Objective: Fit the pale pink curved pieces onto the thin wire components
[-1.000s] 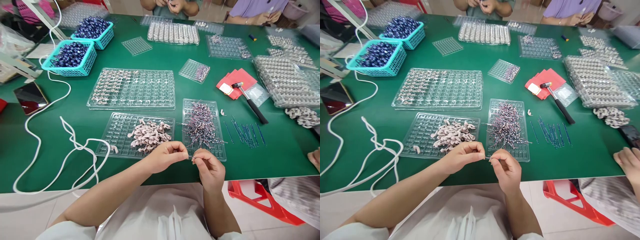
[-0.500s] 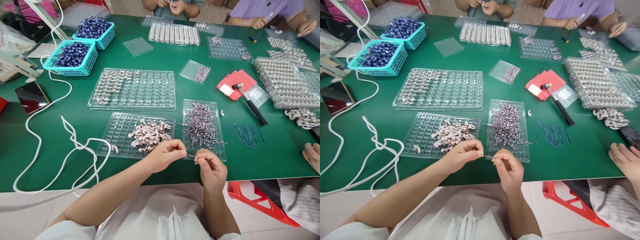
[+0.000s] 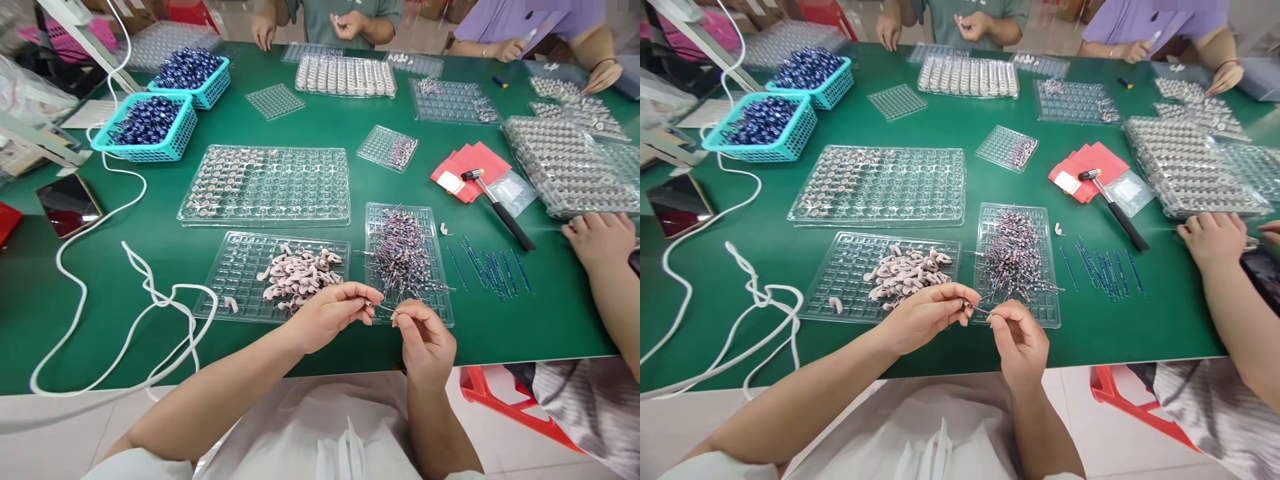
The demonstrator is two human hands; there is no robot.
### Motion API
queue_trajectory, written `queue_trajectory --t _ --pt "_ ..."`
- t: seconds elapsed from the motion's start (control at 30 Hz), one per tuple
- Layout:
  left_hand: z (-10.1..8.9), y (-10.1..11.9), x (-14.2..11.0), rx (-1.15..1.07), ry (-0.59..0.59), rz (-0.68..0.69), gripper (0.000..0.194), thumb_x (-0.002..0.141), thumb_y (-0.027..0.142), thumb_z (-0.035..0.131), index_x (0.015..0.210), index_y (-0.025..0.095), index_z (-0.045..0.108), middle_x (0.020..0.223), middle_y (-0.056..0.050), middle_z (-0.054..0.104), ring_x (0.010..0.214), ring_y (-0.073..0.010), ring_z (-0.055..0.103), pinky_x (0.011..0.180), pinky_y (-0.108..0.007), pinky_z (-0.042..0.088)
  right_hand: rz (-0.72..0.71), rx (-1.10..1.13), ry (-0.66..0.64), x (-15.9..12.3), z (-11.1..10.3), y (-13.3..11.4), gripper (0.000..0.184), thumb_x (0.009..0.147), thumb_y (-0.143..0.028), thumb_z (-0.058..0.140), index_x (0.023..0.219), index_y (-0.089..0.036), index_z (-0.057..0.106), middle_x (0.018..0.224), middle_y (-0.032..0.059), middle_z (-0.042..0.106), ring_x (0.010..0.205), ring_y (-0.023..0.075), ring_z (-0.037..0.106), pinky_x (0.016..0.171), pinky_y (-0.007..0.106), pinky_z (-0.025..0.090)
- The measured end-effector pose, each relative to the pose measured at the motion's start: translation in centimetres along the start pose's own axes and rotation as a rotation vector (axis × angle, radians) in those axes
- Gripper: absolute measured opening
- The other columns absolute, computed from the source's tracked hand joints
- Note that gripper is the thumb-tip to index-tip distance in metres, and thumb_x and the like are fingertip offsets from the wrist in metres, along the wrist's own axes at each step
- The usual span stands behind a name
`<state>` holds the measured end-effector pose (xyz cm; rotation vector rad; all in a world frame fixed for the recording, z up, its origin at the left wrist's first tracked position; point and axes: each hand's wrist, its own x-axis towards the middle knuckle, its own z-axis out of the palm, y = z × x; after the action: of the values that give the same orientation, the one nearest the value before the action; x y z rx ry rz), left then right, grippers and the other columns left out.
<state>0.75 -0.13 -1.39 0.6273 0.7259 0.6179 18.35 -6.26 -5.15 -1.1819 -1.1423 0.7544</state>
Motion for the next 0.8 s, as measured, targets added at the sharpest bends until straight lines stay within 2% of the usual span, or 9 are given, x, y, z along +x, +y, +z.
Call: queue_trajectory --t 0.17,0.3,0.53,0.8 --pt "0.3 0.22 -0.01 -0.027 0.019 0.001 0.028 0.081 0.027 0.079 0.102 0.012 0.067 0.089 -0.007 0.072 0.087 -0.0155 0.069 0.088 -0.03 0.051 -0.045 0.0 0.004 0.12 0.01 0.03 0.011 0.09 -0.015 0.062 0.092 -0.024 0.069 0.08 0.0018 0.064 0.076 0.0161 0.06 0.068 0.031 0.05" --pt "0.48 0.38 -0.08 -0.039 0.04 0.069 0.031 0.079 0.024 0.081 0.105 0.014 0.066 0.098 -0.006 0.07 0.091 -0.0153 0.07 0.091 -0.03 0.052 -0.033 -0.046 0.004 0.07 -0.02 -0.11 0.012 0.089 -0.015 0.064 0.092 -0.025 0.07 0.084 0.0023 0.064 0.08 0.0166 0.061 0.067 0.03 0.05" --pt "0.38 -0.12 -0.06 -0.018 0.031 0.159 0.024 0.084 0.016 0.075 0.106 0.017 0.067 0.105 -0.004 0.065 0.096 -0.0158 0.07 0.096 -0.031 0.051 0.039 -0.071 0.014 -0.26 -0.03 -0.2 0.01 0.09 -0.016 0.064 0.092 -0.023 0.071 0.081 0.0015 0.064 0.076 0.015 0.06 0.067 0.028 0.049" --pt "0.08 -0.52 0.05 0.037 -0.004 0.23 0.022 0.087 0.019 0.073 0.109 0.018 0.068 0.107 -0.006 0.066 0.1 -0.0191 0.07 0.095 -0.033 0.052 0.053 -0.13 0.025 -0.28 -0.03 -0.35 0.007 0.09 -0.02 0.064 0.089 -0.023 0.07 0.081 0.0011 0.065 0.074 0.0149 0.059 0.065 0.027 0.049"
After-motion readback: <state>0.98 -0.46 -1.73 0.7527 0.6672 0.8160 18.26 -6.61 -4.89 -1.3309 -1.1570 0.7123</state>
